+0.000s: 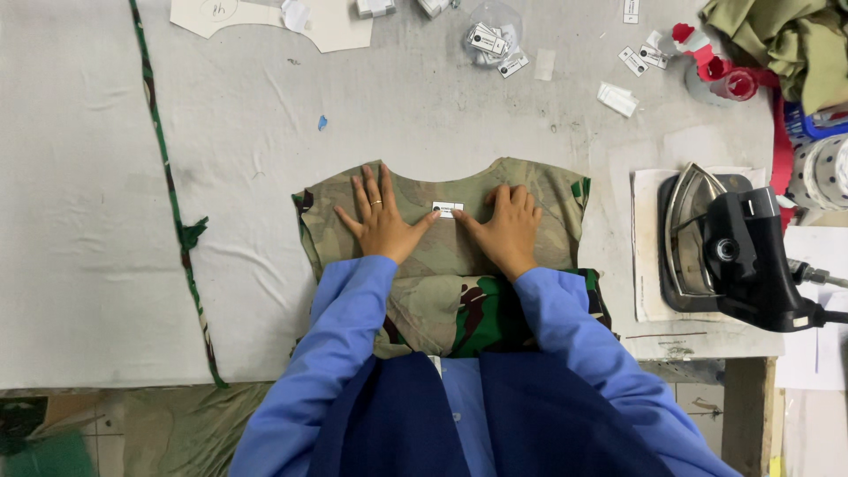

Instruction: The person irons a camouflage-patterned shirt on a white-covered table. They repeatedly pick up small white labels, place them on the shirt's collar area, and press them with an iron. The person also folds the shirt and adjusts its position on the table throughout the process.

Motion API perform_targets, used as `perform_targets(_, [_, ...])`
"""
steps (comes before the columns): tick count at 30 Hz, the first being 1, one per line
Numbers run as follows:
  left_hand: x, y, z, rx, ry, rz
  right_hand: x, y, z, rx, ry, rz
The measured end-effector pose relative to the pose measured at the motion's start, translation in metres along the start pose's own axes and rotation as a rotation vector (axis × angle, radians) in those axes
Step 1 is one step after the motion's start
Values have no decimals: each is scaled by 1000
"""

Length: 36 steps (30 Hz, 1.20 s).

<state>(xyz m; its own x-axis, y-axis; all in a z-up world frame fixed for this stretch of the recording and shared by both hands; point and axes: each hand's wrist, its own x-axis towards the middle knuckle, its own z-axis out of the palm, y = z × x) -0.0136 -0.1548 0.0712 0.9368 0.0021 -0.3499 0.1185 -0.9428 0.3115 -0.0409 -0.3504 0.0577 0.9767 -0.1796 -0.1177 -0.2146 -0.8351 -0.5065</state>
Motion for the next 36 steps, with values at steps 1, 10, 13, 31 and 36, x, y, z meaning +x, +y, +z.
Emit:
perform_targets(1, [0, -1, 0, -12, -3, 0, 1, 1, 1, 5, 1, -5])
perform_targets(10, [-2, -1, -6, -56, -32, 5, 1, 0, -2, 19, -6, -12])
perform_targets(13, [-1, 0, -4, -52, -36, 2, 1, 1, -2, 14, -6, -10])
perform_targets(31, [18, -135, -4, 50, 565, -67, 0, 247, -215, -407, 95, 193])
perform_targets(36, [24, -139, 7, -36, 798, 38, 20, 128, -193, -461, -53, 181])
